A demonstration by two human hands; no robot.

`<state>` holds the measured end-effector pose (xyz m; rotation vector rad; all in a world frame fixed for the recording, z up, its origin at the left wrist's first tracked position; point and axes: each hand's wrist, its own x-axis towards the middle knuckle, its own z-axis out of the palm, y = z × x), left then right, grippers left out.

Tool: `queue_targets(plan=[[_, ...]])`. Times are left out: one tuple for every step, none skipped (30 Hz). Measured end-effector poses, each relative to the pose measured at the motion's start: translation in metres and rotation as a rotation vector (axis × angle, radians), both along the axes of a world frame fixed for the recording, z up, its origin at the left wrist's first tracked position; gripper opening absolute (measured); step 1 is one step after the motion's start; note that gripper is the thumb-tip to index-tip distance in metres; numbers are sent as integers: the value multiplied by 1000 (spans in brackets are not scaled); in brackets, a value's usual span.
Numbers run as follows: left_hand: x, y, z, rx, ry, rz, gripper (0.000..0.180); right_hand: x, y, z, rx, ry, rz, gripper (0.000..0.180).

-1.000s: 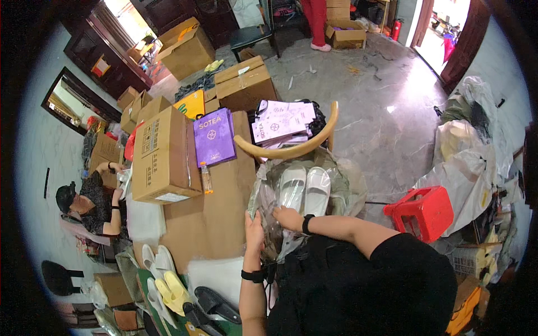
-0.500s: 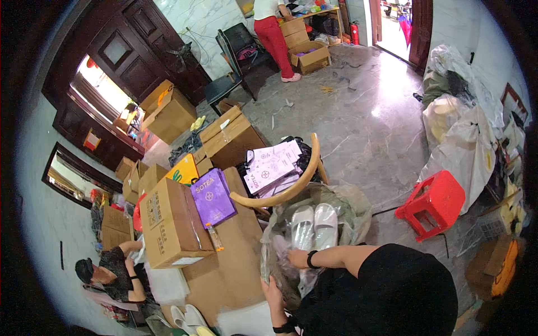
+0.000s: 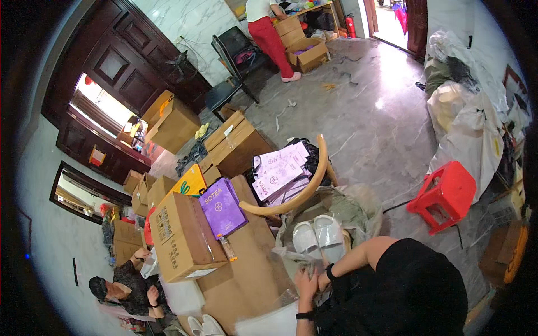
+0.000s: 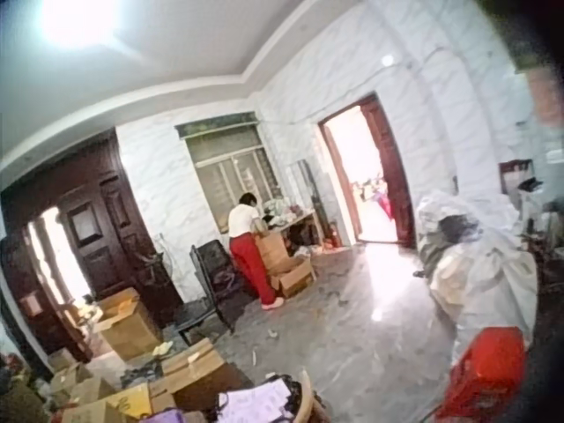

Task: The recorder is packing various styles of shoes into plastic bags and placing them into a large collection sack.

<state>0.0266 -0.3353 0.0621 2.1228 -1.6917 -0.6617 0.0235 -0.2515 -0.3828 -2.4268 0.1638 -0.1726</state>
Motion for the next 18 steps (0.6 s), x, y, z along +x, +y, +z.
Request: queue_targets(plan=[[23, 20, -21, 28, 190, 82, 42, 12, -23, 34, 48, 42, 156, 20], [24, 12, -47, 103, 372, 93, 44, -7, -45, 55, 142, 75, 238, 20], [44, 30, -63, 261, 446, 199, 50, -10, -55, 103, 208, 114, 404, 20], [47, 34, -66, 265, 444, 226, 50, -18, -71, 138, 289, 161, 514, 21], [46, 36, -64, 448, 417, 247, 55, -31, -94, 167, 376, 216, 616, 21], [45, 35, -66, 631, 386, 256, 59, -42, -114, 213, 461, 269, 710, 21], [56, 53, -101, 674, 312, 141, 64, -47, -139, 270, 531, 318, 808, 21], [49, 49, -104, 679, 313, 113, 64, -54, -154, 323, 613, 370, 864, 21], [40, 48, -102, 605, 171, -29, 62, -67, -182, 331, 735, 430, 623, 22], [30, 46, -97, 526, 34, -166, 60, -81, -207, 332, 853, 487, 381, 23], [21, 39, -88, 644, -24, -178, 55, -97, -238, 328, 1049, 407, 76, 20], [22, 49, -93, 655, -16, -151, 55, -99, -259, 384, 521, 223, -326, 20], [14, 53, -97, 558, -64, -160, 54, -110, -279, 359, 211, 88, -722, 19], [11, 58, -101, 468, -109, -146, 52, -121, -303, 347, 179, 42, -937, 27], [10, 57, -98, 516, -143, -194, 51, -128, -319, 344, 156, 192, -1130, 38], [10, 58, -101, 521, -142, -183, 51, -130, -331, 343, 127, 344, -1314, 50], [10, 62, -104, 522, -169, -212, 51, -129, -339, 341, 130, 343, -1302, 50], [10, 64, -106, 522, -197, -241, 51, -128, -345, 339, 197, 434, -1357, 66]])
